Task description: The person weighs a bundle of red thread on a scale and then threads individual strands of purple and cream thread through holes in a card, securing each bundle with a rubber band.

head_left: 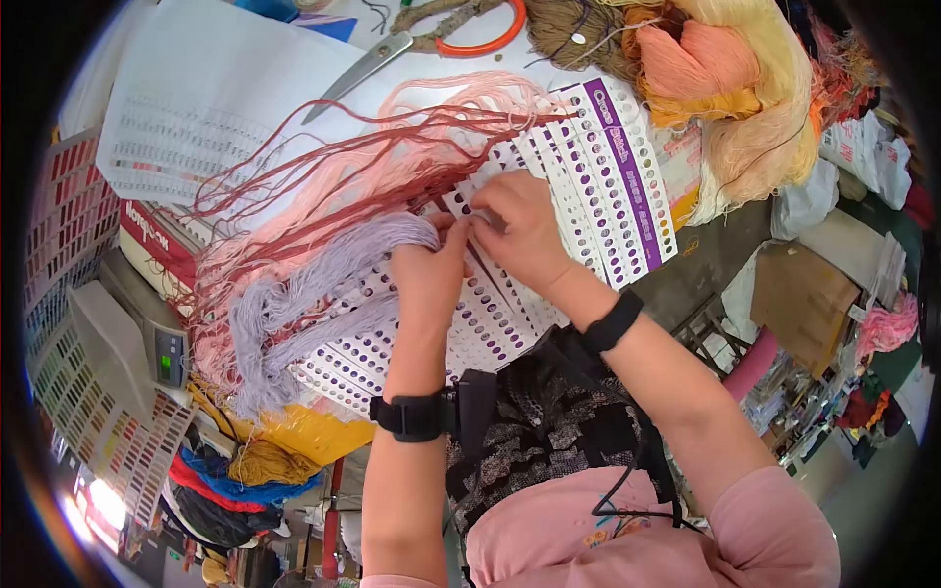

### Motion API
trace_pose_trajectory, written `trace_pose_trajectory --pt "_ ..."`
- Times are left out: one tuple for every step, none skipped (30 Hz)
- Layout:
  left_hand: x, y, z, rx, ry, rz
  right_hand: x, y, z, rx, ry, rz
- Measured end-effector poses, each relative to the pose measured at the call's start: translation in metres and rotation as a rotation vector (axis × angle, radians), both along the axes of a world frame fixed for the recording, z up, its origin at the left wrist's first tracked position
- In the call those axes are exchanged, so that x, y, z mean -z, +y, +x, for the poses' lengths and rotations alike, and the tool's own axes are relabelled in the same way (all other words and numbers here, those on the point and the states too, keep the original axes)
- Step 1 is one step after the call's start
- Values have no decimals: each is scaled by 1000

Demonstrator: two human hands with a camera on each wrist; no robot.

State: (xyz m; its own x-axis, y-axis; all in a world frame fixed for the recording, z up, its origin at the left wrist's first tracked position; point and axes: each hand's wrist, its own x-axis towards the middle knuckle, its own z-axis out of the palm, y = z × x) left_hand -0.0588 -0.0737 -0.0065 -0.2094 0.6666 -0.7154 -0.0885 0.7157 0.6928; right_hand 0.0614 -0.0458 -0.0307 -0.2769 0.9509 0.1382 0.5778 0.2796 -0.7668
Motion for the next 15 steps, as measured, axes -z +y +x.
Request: trace_pose_trajectory --pt "6 2 2 69 102 37 5 0 3 13 15 38" --pt "5 3 1 74 136 67 4 1 3 24 32 73" --pt "4 1 -2 82 141 74 3 1 5 34 48 107" --pt "2 -2 -7 93 145 83 6 2 10 0 5 96" --pt "-1 -4 -9 105 148 94 4 2 10 -29 16 108" --pt "-6 -4 -10 52 65 51 1 0 5 -60 30 121" --pt "-7 -1 -9 23 20 77 -1 -2 2 -93 47 135" --pt "-8 1 -8 -8 -22 100 1 -7 0 -142 -4 131" --pt "-8 4 -8 -40 -65 124 4 -7 1 -167 4 138" --pt "-2 5 -9 -32 -58 129 7 -8 4 -191 10 143" --pt "6 6 -9 -22 -53 131 6 -8 5 -214 13 147" --pt "11 4 -9 -11 -51 133 6 -8 6 -209 49 117" --pt "15 2 -9 3 22 174 6 -7 7 -204 84 87" --pt "14 1 -9 15 95 217 4 -7 7 -202 119 60" --pt "12 1 -10 26 169 261 5 -7 6 -182 90 62"
